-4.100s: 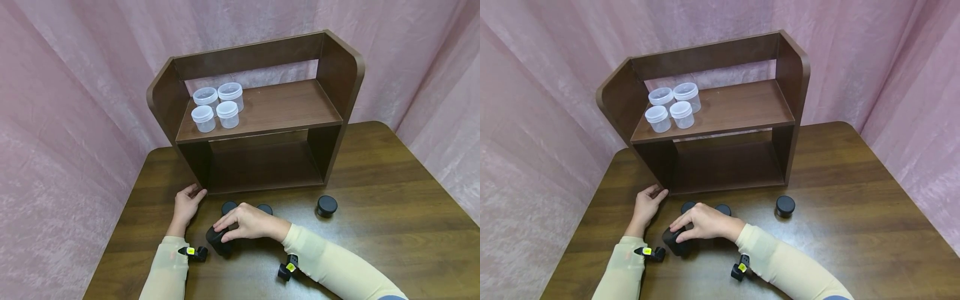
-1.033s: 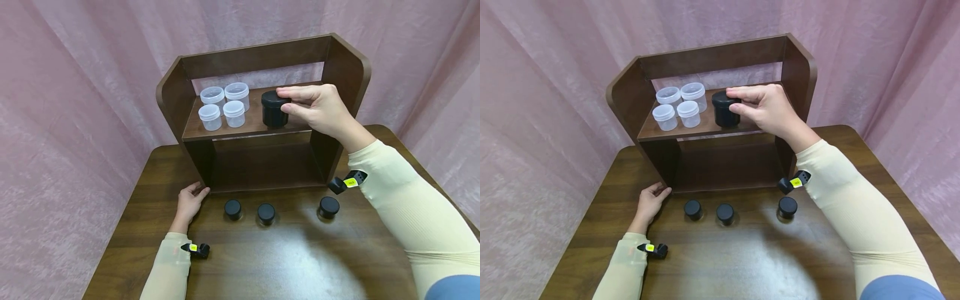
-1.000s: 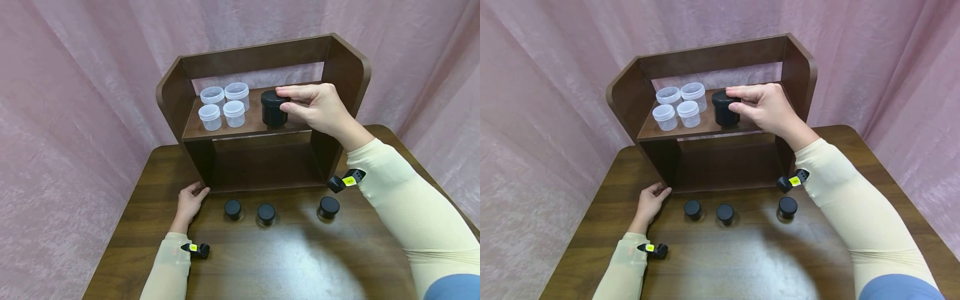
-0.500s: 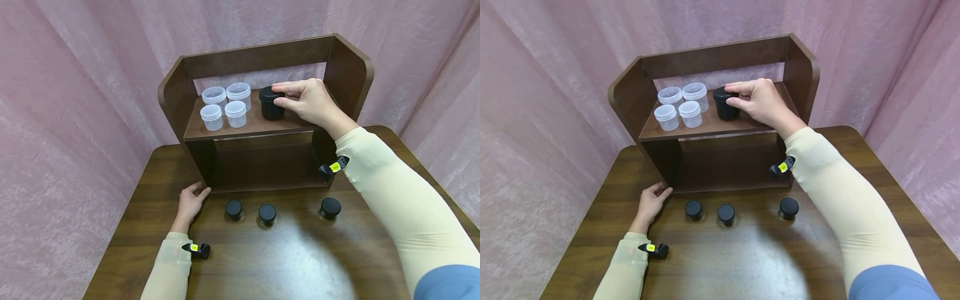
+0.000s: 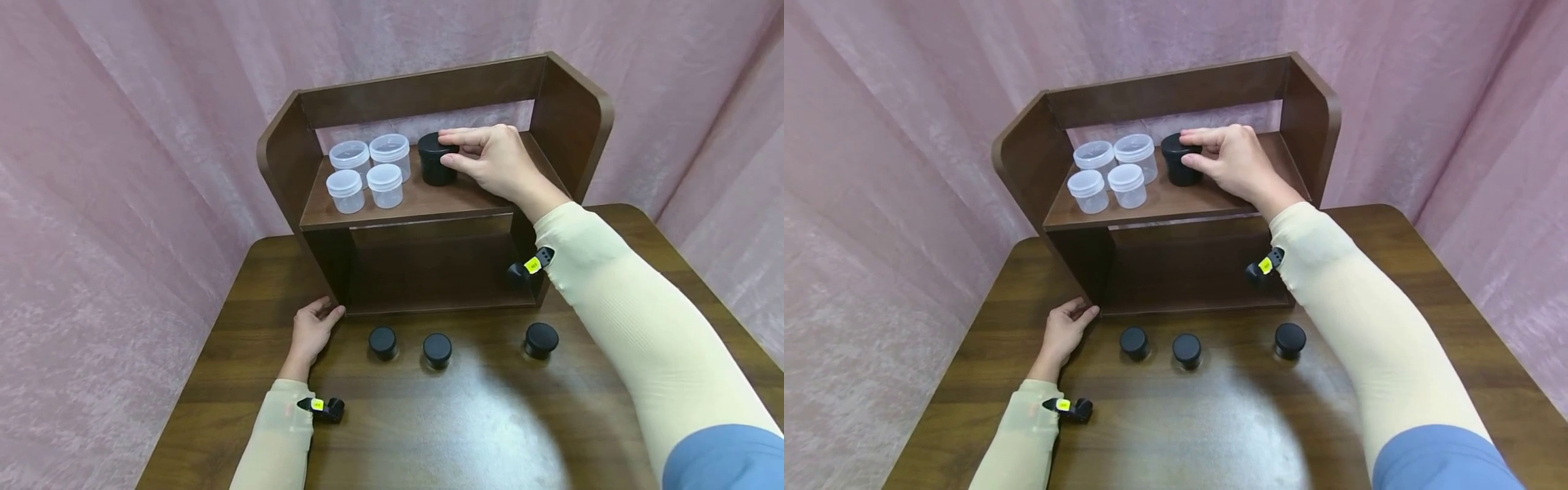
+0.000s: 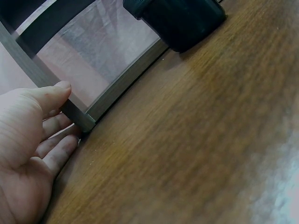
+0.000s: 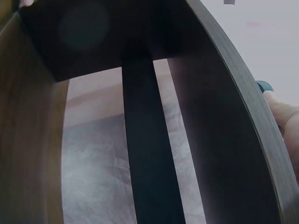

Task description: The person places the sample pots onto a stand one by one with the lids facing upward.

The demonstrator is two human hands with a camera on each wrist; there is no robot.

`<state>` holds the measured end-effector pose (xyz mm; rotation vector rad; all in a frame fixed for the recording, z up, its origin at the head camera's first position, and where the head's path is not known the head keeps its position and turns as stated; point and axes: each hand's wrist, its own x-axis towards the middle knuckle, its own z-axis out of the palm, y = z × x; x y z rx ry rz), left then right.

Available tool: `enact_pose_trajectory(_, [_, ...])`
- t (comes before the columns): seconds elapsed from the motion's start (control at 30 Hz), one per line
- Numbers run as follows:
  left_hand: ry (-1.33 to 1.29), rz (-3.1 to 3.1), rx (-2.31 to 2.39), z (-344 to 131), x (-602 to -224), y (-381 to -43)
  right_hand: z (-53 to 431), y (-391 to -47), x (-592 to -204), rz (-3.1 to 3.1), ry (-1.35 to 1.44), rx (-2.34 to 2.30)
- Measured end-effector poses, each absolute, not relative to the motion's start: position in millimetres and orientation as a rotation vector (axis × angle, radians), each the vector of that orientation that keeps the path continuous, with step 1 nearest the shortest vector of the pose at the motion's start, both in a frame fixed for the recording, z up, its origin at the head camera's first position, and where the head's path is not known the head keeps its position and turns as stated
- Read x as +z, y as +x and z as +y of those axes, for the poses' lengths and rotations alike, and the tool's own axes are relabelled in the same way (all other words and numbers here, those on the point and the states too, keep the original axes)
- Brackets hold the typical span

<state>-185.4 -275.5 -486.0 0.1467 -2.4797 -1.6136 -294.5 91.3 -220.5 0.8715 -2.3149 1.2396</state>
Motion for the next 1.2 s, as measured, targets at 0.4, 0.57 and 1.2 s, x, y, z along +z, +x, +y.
enact_pose_trajectory(0.4, [0.143, -2.495, -1.633, -279.2, -487.2, -183.8, 84.3, -301.5, -221.2, -2.325, 0.836, 1.195])
enact_pose_trajectory(0.57, [0.154, -2.501, -1.620, -278.6, -486.2, -183.5, 83.1, -303.3, -222.7, -2.343, 0.823, 1.187])
enact_pose_trajectory(1.2, [0.138, -2.493, -1.582, -281.1, -491.1, -185.3, 80.6, -301.7, -223.6, -2.408, 0.802, 1.093])
